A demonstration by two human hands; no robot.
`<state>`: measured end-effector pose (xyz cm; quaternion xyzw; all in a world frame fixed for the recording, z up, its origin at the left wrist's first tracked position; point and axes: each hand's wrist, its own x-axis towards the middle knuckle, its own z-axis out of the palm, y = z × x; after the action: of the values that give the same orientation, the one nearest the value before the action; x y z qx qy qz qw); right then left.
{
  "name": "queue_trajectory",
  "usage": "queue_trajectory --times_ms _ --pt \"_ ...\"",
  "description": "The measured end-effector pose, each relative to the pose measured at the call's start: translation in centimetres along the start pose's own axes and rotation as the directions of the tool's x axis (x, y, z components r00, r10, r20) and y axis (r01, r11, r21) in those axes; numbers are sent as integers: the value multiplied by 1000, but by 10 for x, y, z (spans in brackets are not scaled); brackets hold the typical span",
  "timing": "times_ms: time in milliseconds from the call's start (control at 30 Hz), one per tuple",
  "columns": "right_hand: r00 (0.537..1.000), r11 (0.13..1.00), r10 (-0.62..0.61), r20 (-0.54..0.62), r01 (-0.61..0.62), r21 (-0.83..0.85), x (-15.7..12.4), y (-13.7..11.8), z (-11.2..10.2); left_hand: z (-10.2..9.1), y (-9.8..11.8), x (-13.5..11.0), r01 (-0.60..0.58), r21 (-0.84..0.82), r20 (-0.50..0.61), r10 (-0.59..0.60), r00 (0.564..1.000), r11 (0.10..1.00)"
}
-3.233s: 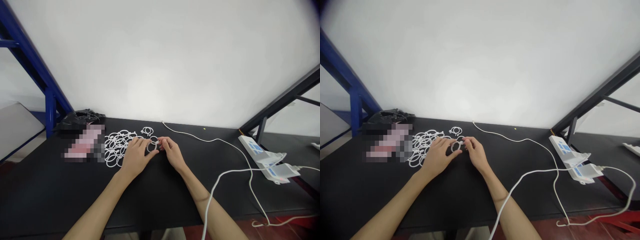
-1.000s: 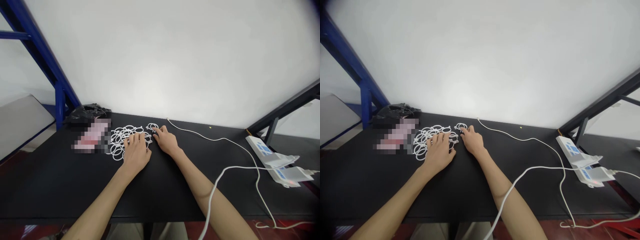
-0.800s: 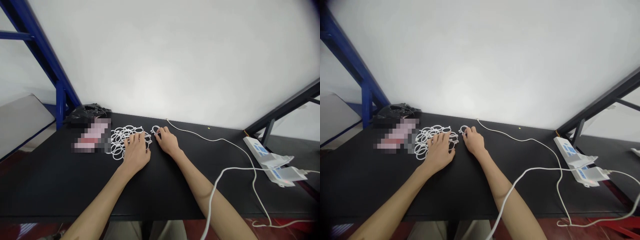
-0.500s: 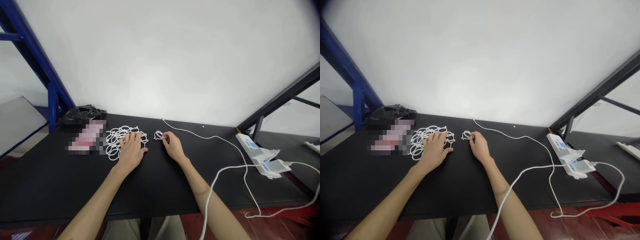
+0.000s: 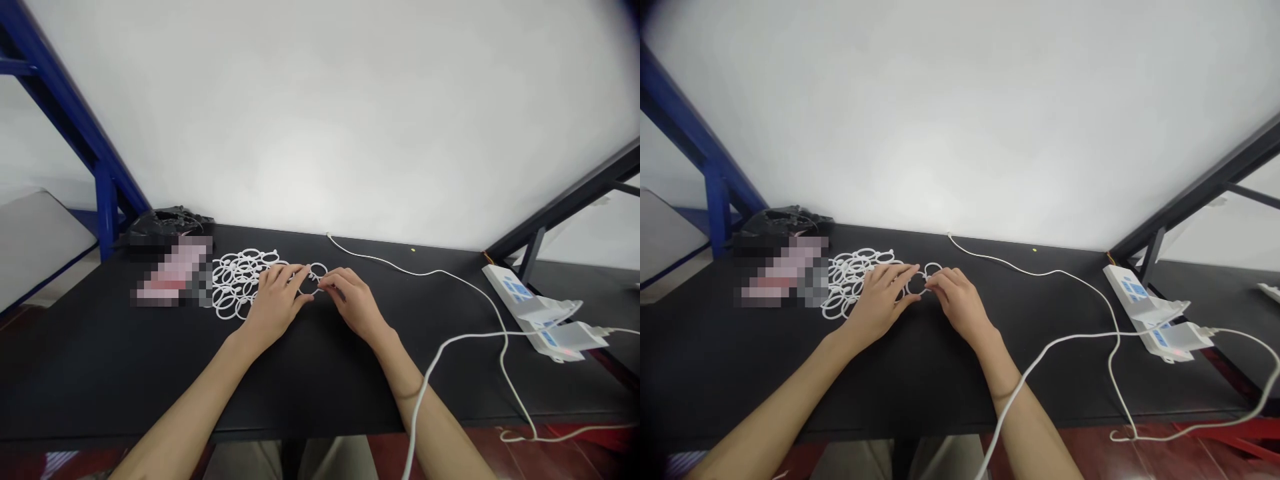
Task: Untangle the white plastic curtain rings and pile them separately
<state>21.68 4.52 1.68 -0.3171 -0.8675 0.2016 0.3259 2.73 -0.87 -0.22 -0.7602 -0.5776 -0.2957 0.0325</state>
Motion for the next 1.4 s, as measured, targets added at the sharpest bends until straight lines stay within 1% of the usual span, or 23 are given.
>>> queue_trajectory --times_ms 67,167,267,433,533,700,733,767,800,867,900,933,1000,1067,1133,1267,1400 --pt "1000 999 15 -8 -14 35 0 -2 -2 0 0 -1 -32 -21 26 33 999 999" --pt "991 981 126 -42 -118 153 0 -6 0 -1 1 -1 -35 -58 43 38 998 998" --pt "968 933 248 -44 -226 281 0 -11 5 -3 4 0 -3 -93 22 5 1000 996" --pt "932 826 362 20 -330 456 0 -12 12 -7 8 0 -2 -144 4 3 1000 990" --pt "922 772 386 27 -339 538 0 -8 14 -6 10 0 4 -183 10 -2 1000 983" --pt "918 746 394 50 -351 565 1 -4 19 -4 9 -1 17 -189 25 -12 1000 982" --pt "917 762 396 42 -354 543 1 -3 20 -4 8 -1 23 -176 26 -19 999 984" --pt "922 799 387 21 -347 491 1 -2 21 -4 7 0 35 -156 23 -32 999 987" --pt "931 855 364 -13 -328 401 1 0 23 -3 6 0 53 -131 15 -52 999 990" --pt "956 954 282 -77 -272 126 1 6 24 -2 3 1 105 -66 -16 -106 994 992" --pt "966 969 242 -89 -245 -24 1 9 25 -1 1 1 132 -31 -33 -133 991 991" --pt "973 963 214 -83 -224 -152 2 12 26 0 0 1 159 3 -50 -159 986 987" --pt "980 929 194 -51 -200 -312 2 17 27 1 -3 1 200 60 -75 -195 978 978" --pt "980 911 195 -33 -193 -365 2 20 28 3 -6 1 208 88 -82 -201 976 974" --pt "980 909 197 -43 -199 -366 2 19 28 5 -7 0 192 95 -71 -186 980 977" --pt "980 922 190 -53 -196 -332 0 17 25 7 -11 0 155 141 -41 -151 988 978" --pt "976 938 206 -65 -216 -273 0 18 23 5 -14 0 167 192 -79 -154 985 967"
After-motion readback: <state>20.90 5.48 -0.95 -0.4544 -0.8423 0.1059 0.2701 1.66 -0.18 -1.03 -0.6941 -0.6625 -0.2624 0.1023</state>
